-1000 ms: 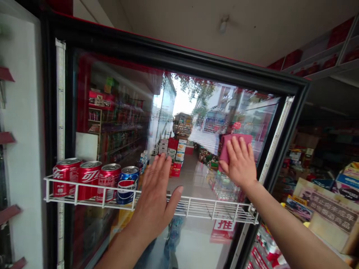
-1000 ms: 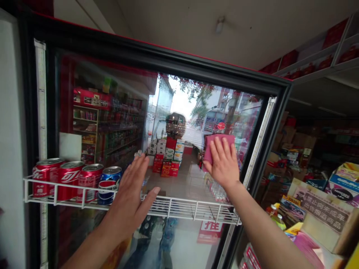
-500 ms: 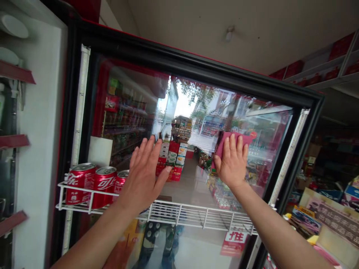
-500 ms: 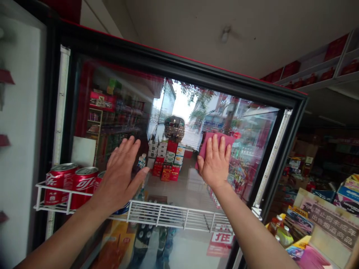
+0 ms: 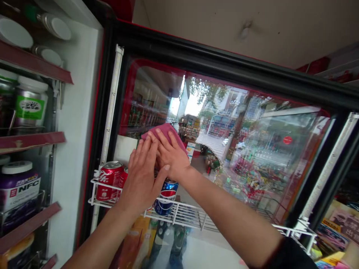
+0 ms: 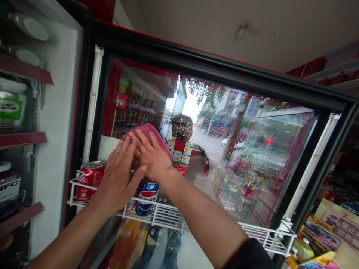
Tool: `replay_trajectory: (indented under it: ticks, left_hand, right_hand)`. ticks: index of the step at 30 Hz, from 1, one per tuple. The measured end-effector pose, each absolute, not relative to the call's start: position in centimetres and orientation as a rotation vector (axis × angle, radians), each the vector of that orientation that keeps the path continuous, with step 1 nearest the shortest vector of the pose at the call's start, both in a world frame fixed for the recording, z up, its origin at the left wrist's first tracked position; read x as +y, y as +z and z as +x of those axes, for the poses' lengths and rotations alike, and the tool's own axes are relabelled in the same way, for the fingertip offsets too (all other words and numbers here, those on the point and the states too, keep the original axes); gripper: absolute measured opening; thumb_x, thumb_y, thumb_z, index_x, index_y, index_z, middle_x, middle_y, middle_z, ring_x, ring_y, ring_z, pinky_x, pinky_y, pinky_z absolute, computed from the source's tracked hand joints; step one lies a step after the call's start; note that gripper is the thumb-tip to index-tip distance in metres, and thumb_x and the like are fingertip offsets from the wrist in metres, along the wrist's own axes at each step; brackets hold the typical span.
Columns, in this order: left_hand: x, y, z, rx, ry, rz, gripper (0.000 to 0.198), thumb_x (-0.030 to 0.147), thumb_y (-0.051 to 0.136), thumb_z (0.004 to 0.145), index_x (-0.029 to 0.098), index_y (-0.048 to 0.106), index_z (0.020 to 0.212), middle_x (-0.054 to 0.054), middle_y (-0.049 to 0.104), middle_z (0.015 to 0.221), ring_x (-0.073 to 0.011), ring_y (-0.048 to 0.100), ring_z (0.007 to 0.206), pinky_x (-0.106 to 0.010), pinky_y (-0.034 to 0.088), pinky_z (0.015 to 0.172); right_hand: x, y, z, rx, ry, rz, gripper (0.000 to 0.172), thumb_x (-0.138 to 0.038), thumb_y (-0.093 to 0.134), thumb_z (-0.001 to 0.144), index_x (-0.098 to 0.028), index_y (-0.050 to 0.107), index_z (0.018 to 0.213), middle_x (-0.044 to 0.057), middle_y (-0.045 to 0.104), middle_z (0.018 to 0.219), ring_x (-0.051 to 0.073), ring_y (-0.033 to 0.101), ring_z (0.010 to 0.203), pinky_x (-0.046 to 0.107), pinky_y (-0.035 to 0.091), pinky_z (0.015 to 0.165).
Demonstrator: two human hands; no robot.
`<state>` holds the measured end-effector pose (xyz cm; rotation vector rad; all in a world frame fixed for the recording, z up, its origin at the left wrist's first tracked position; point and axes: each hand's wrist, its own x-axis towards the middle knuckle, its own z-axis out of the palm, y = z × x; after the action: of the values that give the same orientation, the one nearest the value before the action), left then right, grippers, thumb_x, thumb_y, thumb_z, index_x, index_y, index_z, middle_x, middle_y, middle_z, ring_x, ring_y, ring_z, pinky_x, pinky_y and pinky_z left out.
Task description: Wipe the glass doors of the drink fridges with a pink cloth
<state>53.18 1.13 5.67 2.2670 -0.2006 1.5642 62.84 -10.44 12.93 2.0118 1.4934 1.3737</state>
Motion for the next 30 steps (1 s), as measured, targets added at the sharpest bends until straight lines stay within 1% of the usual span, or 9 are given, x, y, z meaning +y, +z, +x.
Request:
replay_trajectory:
  ticks: [2,5,8,11,15,17,20,24,30]
  left_hand:
    - [1.1,5.6,53.2,-0.195,1.552,2.274,0.08,0.052,0.047,0.112,0.019,0.019,0.18,-0.019,0.024,0.187,-0.0367,0.018,0.175,-0.066,0.024,0.139]
    - [1.1,5.6,53.3,-0.203,1.513,2.305,0.081,0.054,0.046,0.112,0.02,0.018,0.18,-0.019,0.022,0.187,-0.0364,0.017,0.176,-0.066,0.022,0.139]
    - [1.4,5.7,53.2,-0.237,1.49,2.32,0.079,0.054,0.045,0.113,0.021,0.018,0.18,-0.019,0.02,0.188,-0.036,0.015,0.176,-0.066,0.022,0.14]
    - [2.4,5.8,53.1,-0.261,1.48,2.332,0.08,0.054,0.045,0.112,0.022,0.016,0.18,-0.018,0.019,0.188,-0.0371,0.016,0.176,-0.067,0.022,0.139]
    - [4.8,5.8,52.9,-0.268,1.488,2.334,0.083,0.055,0.046,0.111,0.021,0.016,0.18,-0.018,0.018,0.189,-0.0389,0.015,0.176,-0.066,0.02,0.14]
    - [6.0,5.9,52.9,-0.261,1.497,2.326,0.083,0.055,0.047,0.111,0.021,0.017,0.18,-0.018,0.018,0.189,-0.0394,0.016,0.176,-0.065,0.019,0.141]
    - [7.5,6.0,52.8,-0.262,1.516,2.316,0.082,0.053,0.047,0.111,0.024,0.016,0.181,-0.015,0.016,0.189,-0.0405,0.017,0.175,-0.066,0.02,0.141]
    - [9.0,6.0,52.8,-0.277,1.522,2.316,0.082,0.053,0.048,0.112,0.027,0.012,0.181,-0.012,0.014,0.19,-0.0434,0.017,0.175,-0.07,0.021,0.139]
    - [10.8,5.6,52.8,-0.239,1.494,2.333,0.083,0.055,0.047,0.111,0.032,0.01,0.181,-0.009,0.011,0.191,-0.0434,0.015,0.175,-0.072,0.022,0.139]
  right_hand:
    - [-11.2,13.5,62.8,1.536,1.293,1.982,0.068,-0.032,0.046,0.114,-0.015,0.031,0.178,0.009,0.025,0.188,0.032,0.014,0.176,0.062,0.016,0.144]
    - [-15.6,14.2,63.1,1.512,1.28,1.956,0.073,-0.037,0.05,0.113,-0.013,0.029,0.178,0.009,0.027,0.187,0.03,0.017,0.176,0.058,0.013,0.145]
    - [-22.8,14.3,63.7,1.291,1.46,2.011,0.078,-0.047,0.053,0.111,-0.017,0.029,0.179,0.009,0.03,0.186,0.033,0.02,0.175,0.06,0.009,0.144]
    - [-30.3,13.8,64.4,0.939,1.643,2.122,0.082,-0.053,0.056,0.109,-0.019,0.03,0.179,0.012,0.033,0.185,0.037,0.02,0.175,0.064,0.013,0.142]
    - [-35.8,13.2,65.1,0.593,1.913,2.145,0.085,-0.058,0.049,0.109,-0.008,0.033,0.176,0.022,0.034,0.183,0.042,0.02,0.174,0.068,0.02,0.138]
    - [-35.2,13.0,65.2,0.478,1.968,2.175,0.086,-0.057,0.048,0.108,-0.004,0.033,0.175,0.025,0.033,0.182,0.044,0.019,0.174,0.069,0.021,0.137]
    - [-31.3,13.2,65.1,0.35,2.015,2.249,0.089,-0.054,0.048,0.107,-0.003,0.026,0.177,0.025,0.028,0.184,0.046,0.017,0.174,0.071,0.02,0.137]
    - [-24.7,13.9,64.6,0.367,2.019,2.311,0.091,-0.051,0.048,0.106,-0.008,0.019,0.18,0.021,0.024,0.186,0.045,0.014,0.175,0.072,0.017,0.137]
    - [-16.1,15.2,63.7,0.684,1.991,2.348,0.092,-0.046,0.056,0.104,-0.014,0.017,0.181,0.015,0.024,0.187,0.045,0.013,0.175,0.073,0.007,0.139]
